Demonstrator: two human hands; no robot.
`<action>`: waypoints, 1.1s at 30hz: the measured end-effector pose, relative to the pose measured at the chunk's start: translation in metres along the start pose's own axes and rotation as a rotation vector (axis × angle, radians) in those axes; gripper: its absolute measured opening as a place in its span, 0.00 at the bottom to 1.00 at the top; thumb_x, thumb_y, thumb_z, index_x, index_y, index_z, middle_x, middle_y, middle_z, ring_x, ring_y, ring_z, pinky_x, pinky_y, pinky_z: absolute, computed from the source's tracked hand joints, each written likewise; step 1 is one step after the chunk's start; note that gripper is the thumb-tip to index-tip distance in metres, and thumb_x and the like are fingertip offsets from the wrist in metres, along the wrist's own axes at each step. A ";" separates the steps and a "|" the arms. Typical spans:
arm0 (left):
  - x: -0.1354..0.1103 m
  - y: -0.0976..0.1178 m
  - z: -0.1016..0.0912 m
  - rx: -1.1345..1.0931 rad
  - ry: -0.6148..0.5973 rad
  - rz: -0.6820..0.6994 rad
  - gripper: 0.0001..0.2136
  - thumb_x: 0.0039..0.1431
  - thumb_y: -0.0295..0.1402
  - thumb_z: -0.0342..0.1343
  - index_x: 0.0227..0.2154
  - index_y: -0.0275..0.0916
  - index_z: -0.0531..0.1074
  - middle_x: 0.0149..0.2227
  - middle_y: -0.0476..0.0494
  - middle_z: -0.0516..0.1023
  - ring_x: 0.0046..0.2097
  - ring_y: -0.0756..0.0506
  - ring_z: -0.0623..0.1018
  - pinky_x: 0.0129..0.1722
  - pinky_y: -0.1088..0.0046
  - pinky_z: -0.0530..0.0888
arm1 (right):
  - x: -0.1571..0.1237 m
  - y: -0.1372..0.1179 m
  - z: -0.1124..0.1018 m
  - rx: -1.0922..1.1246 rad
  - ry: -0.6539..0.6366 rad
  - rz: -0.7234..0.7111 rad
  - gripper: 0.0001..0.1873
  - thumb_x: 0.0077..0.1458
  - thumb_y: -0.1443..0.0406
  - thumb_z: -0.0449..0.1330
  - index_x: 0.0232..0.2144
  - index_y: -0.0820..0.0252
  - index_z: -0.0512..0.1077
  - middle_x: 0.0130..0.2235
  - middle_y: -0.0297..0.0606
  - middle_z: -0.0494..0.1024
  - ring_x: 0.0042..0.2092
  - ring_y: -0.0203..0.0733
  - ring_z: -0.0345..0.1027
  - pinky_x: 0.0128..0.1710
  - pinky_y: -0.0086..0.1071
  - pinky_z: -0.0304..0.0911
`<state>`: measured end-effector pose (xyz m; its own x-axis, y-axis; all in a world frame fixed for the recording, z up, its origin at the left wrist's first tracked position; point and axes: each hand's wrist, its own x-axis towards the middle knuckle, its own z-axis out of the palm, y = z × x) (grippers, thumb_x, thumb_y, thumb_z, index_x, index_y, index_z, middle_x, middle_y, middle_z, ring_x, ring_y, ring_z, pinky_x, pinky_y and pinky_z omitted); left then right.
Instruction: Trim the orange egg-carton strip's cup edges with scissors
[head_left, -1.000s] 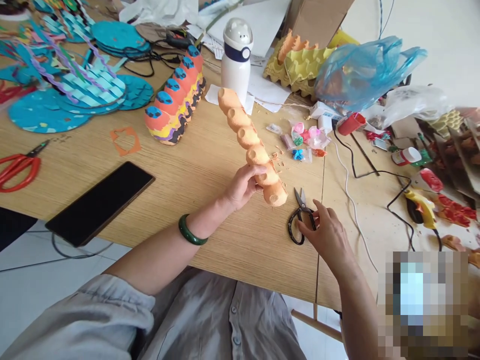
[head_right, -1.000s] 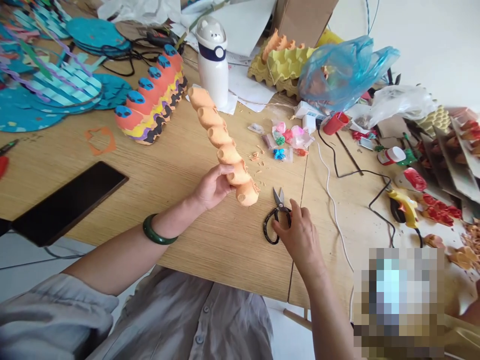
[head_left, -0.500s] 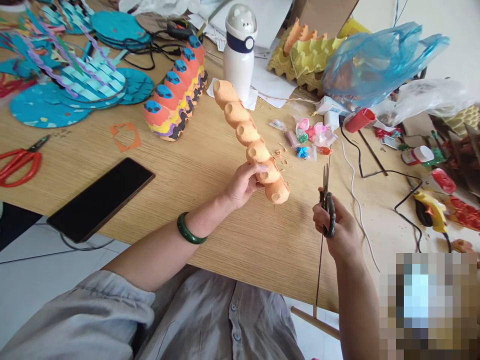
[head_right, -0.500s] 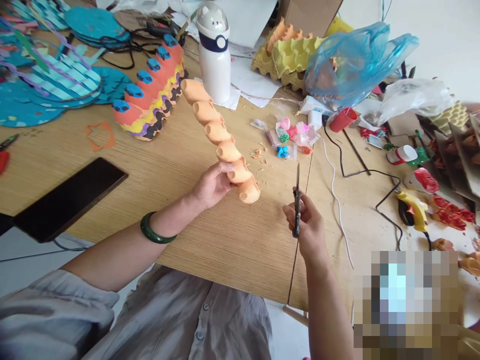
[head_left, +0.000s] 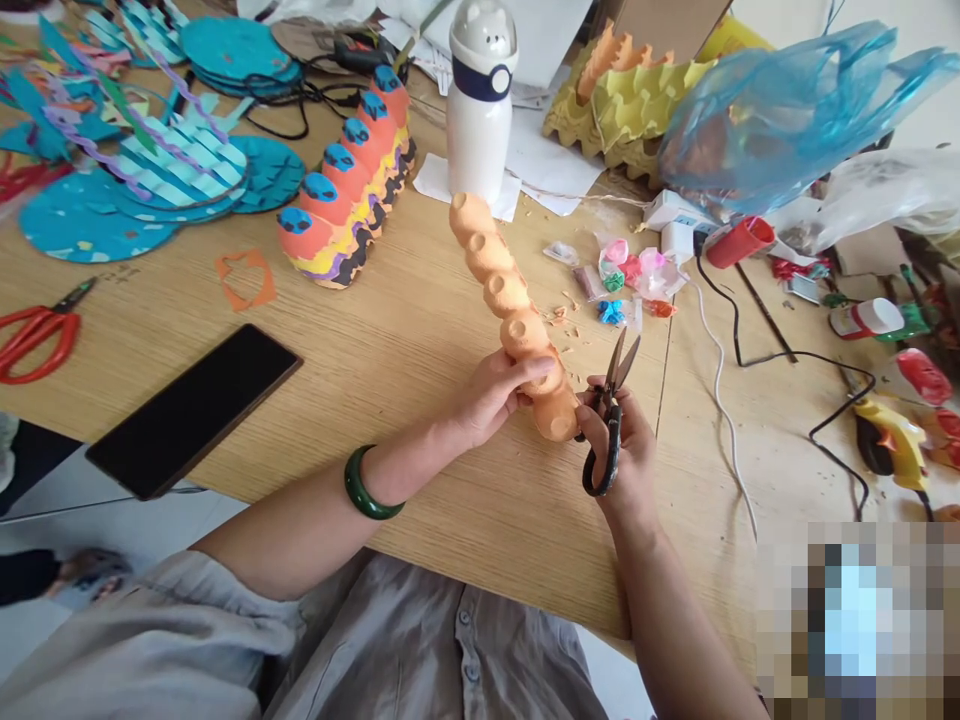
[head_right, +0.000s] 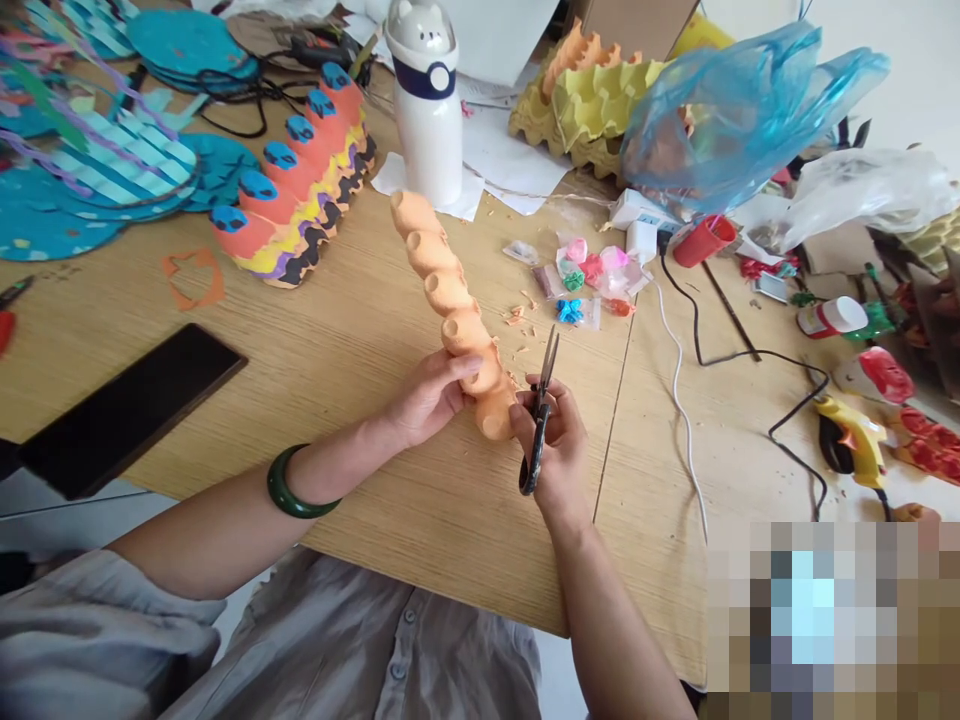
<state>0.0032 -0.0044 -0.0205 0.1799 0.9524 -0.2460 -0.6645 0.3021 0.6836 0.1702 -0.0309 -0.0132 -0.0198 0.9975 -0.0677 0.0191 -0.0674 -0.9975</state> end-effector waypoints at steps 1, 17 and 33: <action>-0.001 -0.001 0.001 0.005 -0.013 -0.017 0.18 0.48 0.39 0.71 0.39 0.37 0.76 0.38 0.46 0.81 0.41 0.47 0.79 0.41 0.72 0.76 | -0.001 0.001 -0.001 -0.009 0.001 -0.010 0.20 0.54 0.58 0.70 0.47 0.52 0.73 0.36 0.30 0.75 0.34 0.34 0.67 0.32 0.28 0.65; 0.004 0.016 -0.007 0.015 0.063 0.208 0.13 0.47 0.36 0.70 0.32 0.38 0.74 0.33 0.49 0.76 0.39 0.48 0.77 0.41 0.72 0.77 | 0.000 -0.002 -0.028 -0.771 -0.138 -0.520 0.20 0.57 0.69 0.65 0.53 0.56 0.71 0.33 0.32 0.72 0.30 0.36 0.61 0.32 0.33 0.63; 0.004 0.022 -0.004 0.012 0.071 0.108 0.10 0.45 0.33 0.66 0.29 0.39 0.72 0.31 0.49 0.71 0.34 0.49 0.72 0.38 0.71 0.74 | -0.003 0.002 -0.025 -0.949 -0.166 -0.658 0.16 0.61 0.67 0.64 0.52 0.60 0.74 0.33 0.37 0.77 0.29 0.37 0.65 0.27 0.32 0.64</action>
<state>-0.0138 0.0057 -0.0093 0.0560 0.9742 -0.2186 -0.6687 0.1992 0.7164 0.1949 -0.0332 -0.0142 -0.4334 0.8142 0.3864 0.6951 0.5749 -0.4317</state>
